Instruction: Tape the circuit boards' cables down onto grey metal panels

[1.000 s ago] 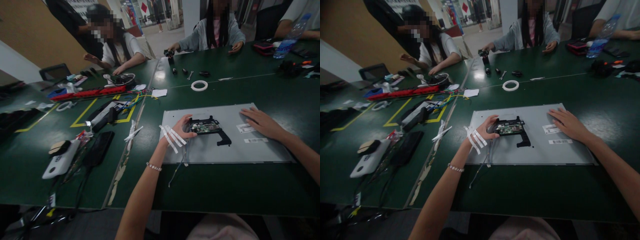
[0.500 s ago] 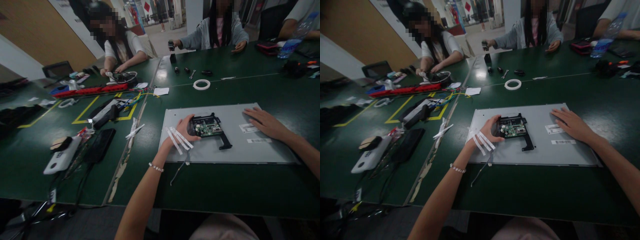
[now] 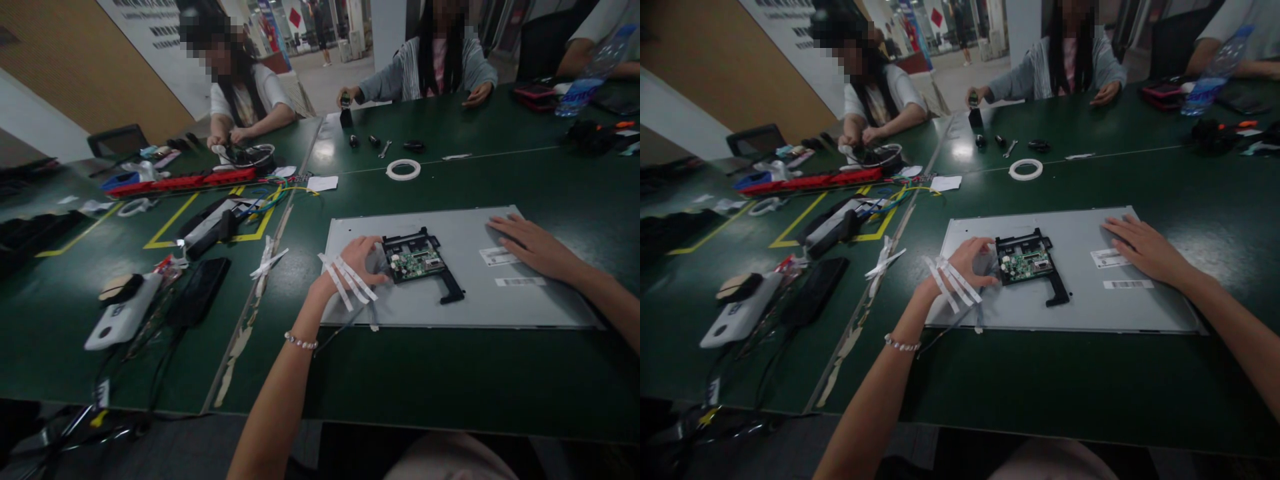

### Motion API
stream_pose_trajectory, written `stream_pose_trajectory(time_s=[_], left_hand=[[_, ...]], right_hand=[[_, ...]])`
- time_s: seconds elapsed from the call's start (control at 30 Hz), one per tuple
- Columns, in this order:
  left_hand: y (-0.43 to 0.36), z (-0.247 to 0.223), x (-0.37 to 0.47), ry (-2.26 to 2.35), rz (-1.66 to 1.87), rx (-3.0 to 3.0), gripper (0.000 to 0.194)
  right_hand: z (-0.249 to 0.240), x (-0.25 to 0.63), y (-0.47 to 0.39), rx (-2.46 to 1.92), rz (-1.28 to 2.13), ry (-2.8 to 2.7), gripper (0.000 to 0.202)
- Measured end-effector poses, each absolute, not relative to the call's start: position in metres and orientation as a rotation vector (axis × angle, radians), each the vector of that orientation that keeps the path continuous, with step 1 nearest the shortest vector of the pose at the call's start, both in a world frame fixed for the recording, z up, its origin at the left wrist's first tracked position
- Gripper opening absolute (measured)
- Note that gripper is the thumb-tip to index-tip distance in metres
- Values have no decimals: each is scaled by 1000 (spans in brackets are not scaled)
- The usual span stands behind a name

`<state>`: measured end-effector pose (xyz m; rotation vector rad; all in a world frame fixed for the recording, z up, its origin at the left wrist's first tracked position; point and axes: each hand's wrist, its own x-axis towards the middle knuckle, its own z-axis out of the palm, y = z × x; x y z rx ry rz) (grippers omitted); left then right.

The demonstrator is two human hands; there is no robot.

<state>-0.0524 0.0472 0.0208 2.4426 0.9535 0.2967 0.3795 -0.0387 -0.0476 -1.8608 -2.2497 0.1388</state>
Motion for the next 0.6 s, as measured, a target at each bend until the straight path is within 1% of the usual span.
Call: stream_pose_trajectory(time_s=[0.13,0.2,0.33,0.4,0.6], left_hand=[[41,29,-55,1031,57,2433,66],[34,34,-52,1026,-37,2499,53],[23,41,-44,1056,-104,2594,34],[23,41,-41,1060,-70,2611,30],[29,30,-39,1031,29,2570,29]], right_hand=[[-47,379,-39,-1841,130,-2253,55],[-47,380,-39,-1842,128,-2249,55],[-48,382,-39,-1855,137,-2249,55],[-49,384,-38,-1841,138,-2257,55],[-52,387,-37,-1832,134,-2260,55]])
